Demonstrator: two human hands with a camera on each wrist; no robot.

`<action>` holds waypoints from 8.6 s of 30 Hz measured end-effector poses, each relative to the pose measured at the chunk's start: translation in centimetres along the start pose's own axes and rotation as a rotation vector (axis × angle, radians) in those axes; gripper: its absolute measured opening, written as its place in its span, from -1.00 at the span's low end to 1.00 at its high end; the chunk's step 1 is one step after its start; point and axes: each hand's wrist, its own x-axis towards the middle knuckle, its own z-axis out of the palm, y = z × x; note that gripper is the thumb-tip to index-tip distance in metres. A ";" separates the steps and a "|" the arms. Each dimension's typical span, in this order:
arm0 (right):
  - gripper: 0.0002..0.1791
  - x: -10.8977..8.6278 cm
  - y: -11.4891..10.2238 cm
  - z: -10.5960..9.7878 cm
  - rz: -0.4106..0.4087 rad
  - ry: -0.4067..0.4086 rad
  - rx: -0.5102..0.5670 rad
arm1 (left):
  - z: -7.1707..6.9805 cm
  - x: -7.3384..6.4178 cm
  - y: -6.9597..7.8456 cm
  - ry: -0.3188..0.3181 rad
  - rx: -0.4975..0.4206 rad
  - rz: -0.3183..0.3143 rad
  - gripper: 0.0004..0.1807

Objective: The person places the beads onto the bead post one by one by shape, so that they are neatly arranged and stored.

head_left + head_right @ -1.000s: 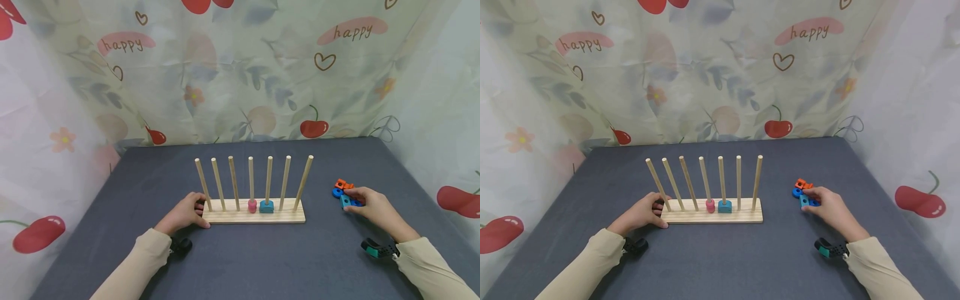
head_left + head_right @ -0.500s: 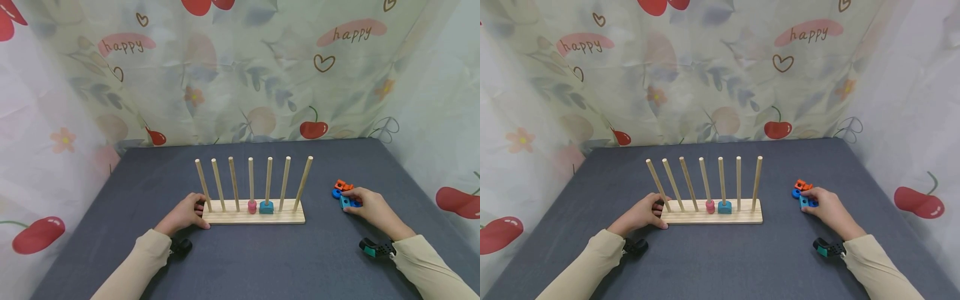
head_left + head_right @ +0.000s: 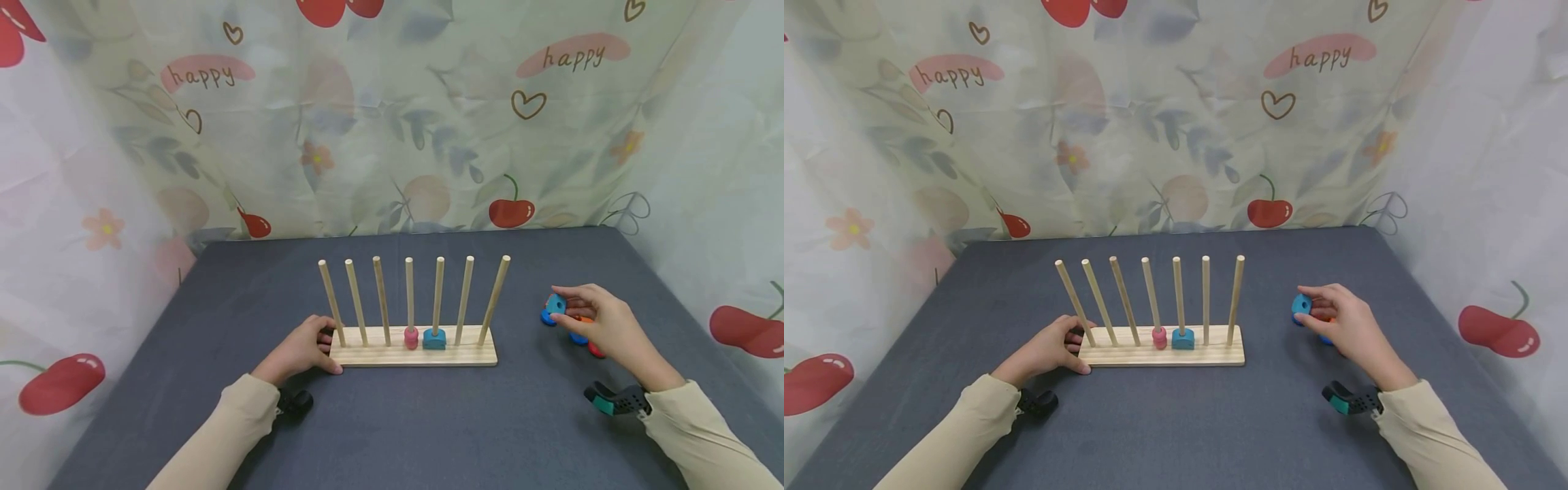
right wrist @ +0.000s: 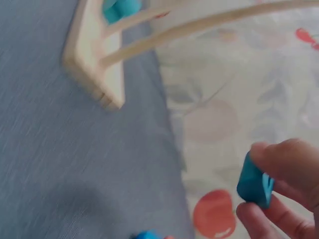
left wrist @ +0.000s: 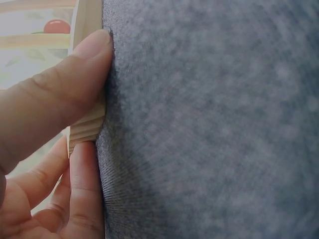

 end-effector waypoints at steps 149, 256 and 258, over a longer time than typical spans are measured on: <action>-0.67 1.9 -9.4 15.9 0.131 -0.088 0.714 | -0.2 0.0 -0.1 -0.009 -0.006 0.014 -0.10; -0.20 -3.6 5.0 -1.2 0.321 -0.225 -0.048 | 0.1 0.1 -0.2 0.009 -0.052 0.024 -0.08; -0.22 -3.6 5.2 -1.1 0.325 -0.221 -0.056 | 0.1 0.0 -0.1 0.012 -0.053 0.020 -0.08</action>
